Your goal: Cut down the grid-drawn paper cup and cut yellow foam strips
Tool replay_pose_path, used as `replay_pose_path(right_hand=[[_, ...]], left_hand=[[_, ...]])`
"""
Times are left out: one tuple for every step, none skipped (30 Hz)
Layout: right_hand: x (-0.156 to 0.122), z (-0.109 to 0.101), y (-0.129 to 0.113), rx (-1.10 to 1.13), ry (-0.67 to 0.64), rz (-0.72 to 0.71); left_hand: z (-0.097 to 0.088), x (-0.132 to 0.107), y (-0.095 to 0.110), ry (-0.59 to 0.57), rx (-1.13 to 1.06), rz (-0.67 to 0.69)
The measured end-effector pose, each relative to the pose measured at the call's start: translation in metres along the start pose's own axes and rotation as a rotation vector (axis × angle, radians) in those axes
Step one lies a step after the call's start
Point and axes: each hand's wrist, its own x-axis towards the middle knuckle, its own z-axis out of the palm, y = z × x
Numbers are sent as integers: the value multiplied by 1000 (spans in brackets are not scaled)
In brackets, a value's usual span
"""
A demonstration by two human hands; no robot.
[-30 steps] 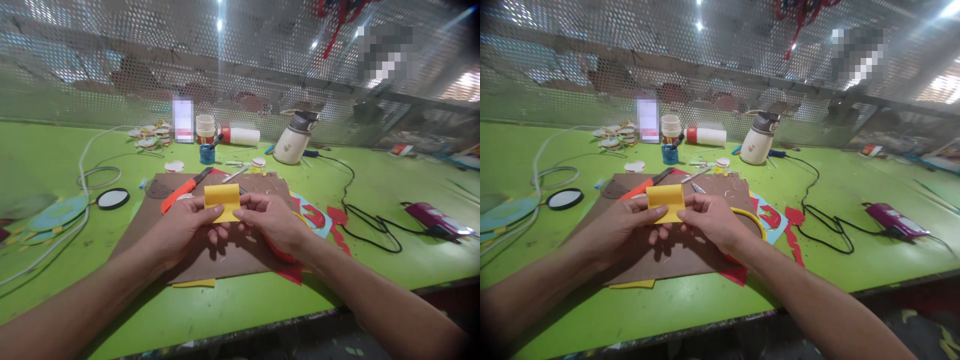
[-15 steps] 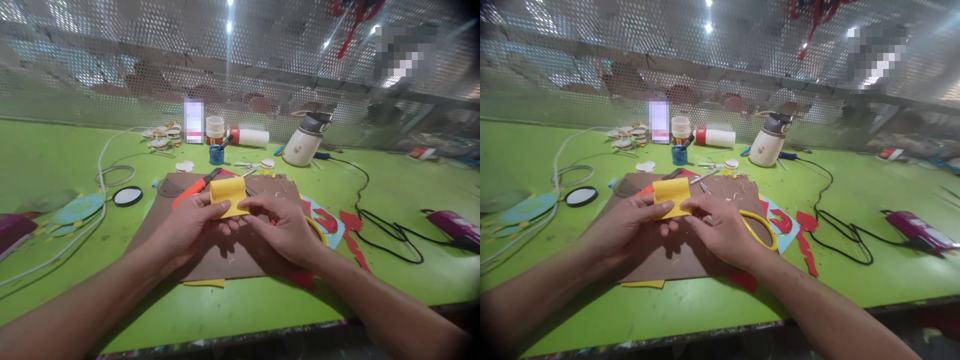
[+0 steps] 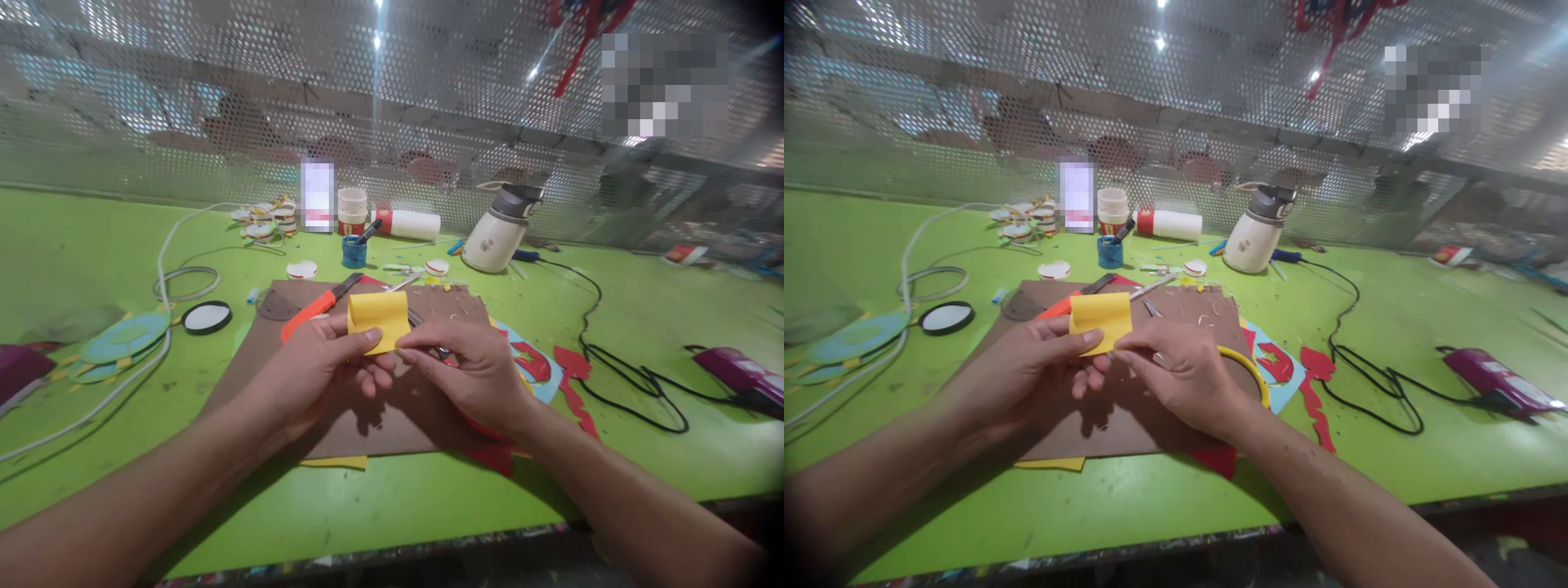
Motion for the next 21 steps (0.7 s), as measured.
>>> replay_pose_path(right_hand=[[0,0,0,4,4,-2],[0,0,0,11,8,0],[0,0,0,21,12,5],[0,0,0,33,16,13],[0,1,-1,49,18,25],[1,1,-1,68,19,40],[1,1,-2,89,20,58],[2,2,-2,111,18,77],[2,2,-3,135,15,98],[2,2,-4,161,9,119],[3,2,-4,188,1,139],[3,2,-5,214,-5,159],[2,2,-5,240,-10,177],[2,2,-5,265,-13,194],[1,2,-5,290,-15,210],[0,3,-6,318,-18,225],[0,2,-6,351,-24,239],[-1,2,-6,389,-32,253],[-1,2,-6,427,-37,268],[0,2,-6,463,-31,285],[0,1,-6,493,-12,305]], left_hand=[[0,0,0,-5,1,-1],[0,0,0,-8,0,-2],[0,0,0,-10,-2,-6],[0,0,0,-13,-5,-10],[1,-1,0,-19,-7,-15],[1,-1,0,-23,-7,-17],[1,-1,0,-28,-5,-16],[1,-2,-1,-34,1,-13],[1,-2,-1,-40,9,-8],[1,-3,-2,-44,18,-3],[1,-3,-3,-44,25,1],[1,-3,-3,-45,30,3],[1,-4,-4,-45,33,5],[0,-4,-4,-44,35,9],[0,-4,-4,-47,38,13],[0,-4,-4,-52,47,18],[0,-5,-4,-60,59,25],[0,-5,-4,-66,74,38],[1,-5,-4,-64,94,57],[1,-5,-3,-49,119,79],[2,-5,-3,-23,145,103]])
